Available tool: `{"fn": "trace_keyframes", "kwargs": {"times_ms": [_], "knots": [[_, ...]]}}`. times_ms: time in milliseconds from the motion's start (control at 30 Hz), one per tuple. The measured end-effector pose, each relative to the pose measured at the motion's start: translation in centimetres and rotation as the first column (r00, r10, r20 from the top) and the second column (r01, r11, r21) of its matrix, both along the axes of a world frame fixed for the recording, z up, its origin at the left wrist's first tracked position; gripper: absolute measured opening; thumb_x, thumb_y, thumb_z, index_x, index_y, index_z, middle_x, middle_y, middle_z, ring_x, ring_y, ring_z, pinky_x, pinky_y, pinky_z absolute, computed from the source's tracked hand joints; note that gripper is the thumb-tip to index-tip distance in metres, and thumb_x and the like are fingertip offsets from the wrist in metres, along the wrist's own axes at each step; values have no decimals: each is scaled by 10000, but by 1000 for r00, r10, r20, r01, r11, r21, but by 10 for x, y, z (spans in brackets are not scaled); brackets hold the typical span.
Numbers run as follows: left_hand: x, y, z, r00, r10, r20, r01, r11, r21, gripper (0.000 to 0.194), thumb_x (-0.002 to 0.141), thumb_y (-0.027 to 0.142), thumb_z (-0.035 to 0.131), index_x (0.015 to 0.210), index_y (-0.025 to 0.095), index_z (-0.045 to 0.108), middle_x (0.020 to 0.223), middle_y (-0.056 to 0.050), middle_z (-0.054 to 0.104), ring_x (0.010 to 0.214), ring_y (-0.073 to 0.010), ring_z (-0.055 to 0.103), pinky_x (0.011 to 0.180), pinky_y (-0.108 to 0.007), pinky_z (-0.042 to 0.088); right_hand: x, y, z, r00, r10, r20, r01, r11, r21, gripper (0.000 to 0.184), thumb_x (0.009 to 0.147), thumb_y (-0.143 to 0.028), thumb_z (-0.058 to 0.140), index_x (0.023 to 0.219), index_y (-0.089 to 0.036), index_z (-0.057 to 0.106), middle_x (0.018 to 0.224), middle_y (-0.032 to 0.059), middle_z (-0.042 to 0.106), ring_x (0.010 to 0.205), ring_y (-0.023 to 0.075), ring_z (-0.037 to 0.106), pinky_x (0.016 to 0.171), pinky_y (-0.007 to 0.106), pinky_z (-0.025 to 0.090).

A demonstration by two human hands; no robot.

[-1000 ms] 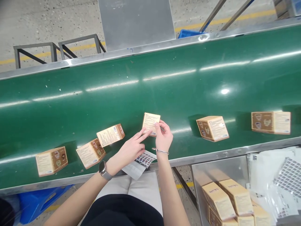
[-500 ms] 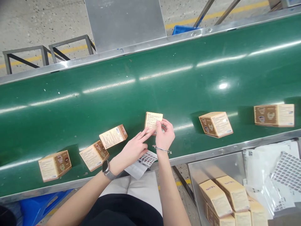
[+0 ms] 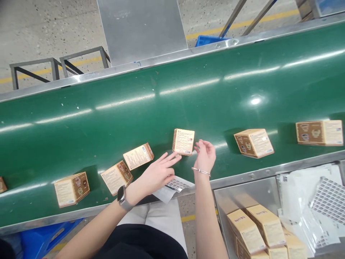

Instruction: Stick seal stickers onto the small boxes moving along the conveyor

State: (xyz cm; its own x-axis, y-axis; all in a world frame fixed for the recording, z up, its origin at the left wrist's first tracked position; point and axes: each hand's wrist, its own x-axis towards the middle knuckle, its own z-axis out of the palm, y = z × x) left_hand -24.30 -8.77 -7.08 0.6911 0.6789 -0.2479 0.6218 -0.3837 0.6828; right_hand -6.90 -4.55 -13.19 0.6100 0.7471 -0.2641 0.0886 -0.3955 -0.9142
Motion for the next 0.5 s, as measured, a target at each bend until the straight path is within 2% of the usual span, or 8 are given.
{"fn": "trace_keyframes", "kwargs": {"times_ms": [67,100,133,200,233,300,400,500], "knots": [[-9,-12,19,1000,29,11,-28,991,-131,212,963,252,556,817,167,684,1039,-59,753,991,-198,703,990,-331,468,-3,-8,20,989,114,94,-117,993,27,265,744,-419,690,864,-222,559,906,47,652,846,206,643,835,423,536],[-14,-19,28,999,49,5,-47,978,-206,236,975,269,536,812,179,682,844,-22,758,807,-170,716,821,-279,505,-9,-12,29,948,277,159,-285,958,30,239,755,-373,696,907,-220,592,934,55,665,870,213,644,860,426,528],[-20,-27,38,998,67,8,-63,963,-261,244,976,285,533,808,189,681,749,1,739,698,-152,696,683,-247,480,-18,-15,37,840,488,237,-505,863,13,252,763,-332,701,971,-217,618,982,71,679,913,230,647,880,433,522],[-30,-44,52,994,106,20,-93,935,-343,227,959,268,562,778,201,682,686,29,718,611,-120,657,571,-217,396,-41,-18,45,401,827,395,-870,478,-119,466,738,-257,737,1180,-208,601,1196,129,659,1090,297,619,926,473,509],[-35,-52,56,992,124,18,-108,919,-379,199,940,247,590,771,203,686,679,36,716,601,-112,649,557,-211,373,-53,-17,47,154,881,448,-938,273,-213,649,690,-208,776,1296,-205,544,1335,157,592,1209,343,558,963,506,488],[-42,-65,60,987,163,3,-146,892,-427,154,910,221,627,774,208,698,699,37,726,626,-113,655,569,-204,360,-74,-10,44,-180,849,497,-926,24,-377,950,577,-83,824,1431,-209,427,1509,172,434,1365,407,404,1038,557,424],[-48,-78,56,971,237,-40,-230,868,-440,148,914,242,625,800,215,715,738,23,740,673,-132,671,595,-209,365,-88,4,36,-353,793,497,-858,-63,-509,915,586,-12,794,1411,-207,449,1416,166,538,1310,368,481,1038,487,434],[-50,-85,51,947,316,-60,-312,854,-416,182,931,254,591,810,212,721,757,5,739,683,-143,665,606,-218,371,-82,5,29,-328,816,476,-816,9,-578,741,659,-220,835,1316,-120,509,1106,207,682,1006,342,652,803,411,541]]}}
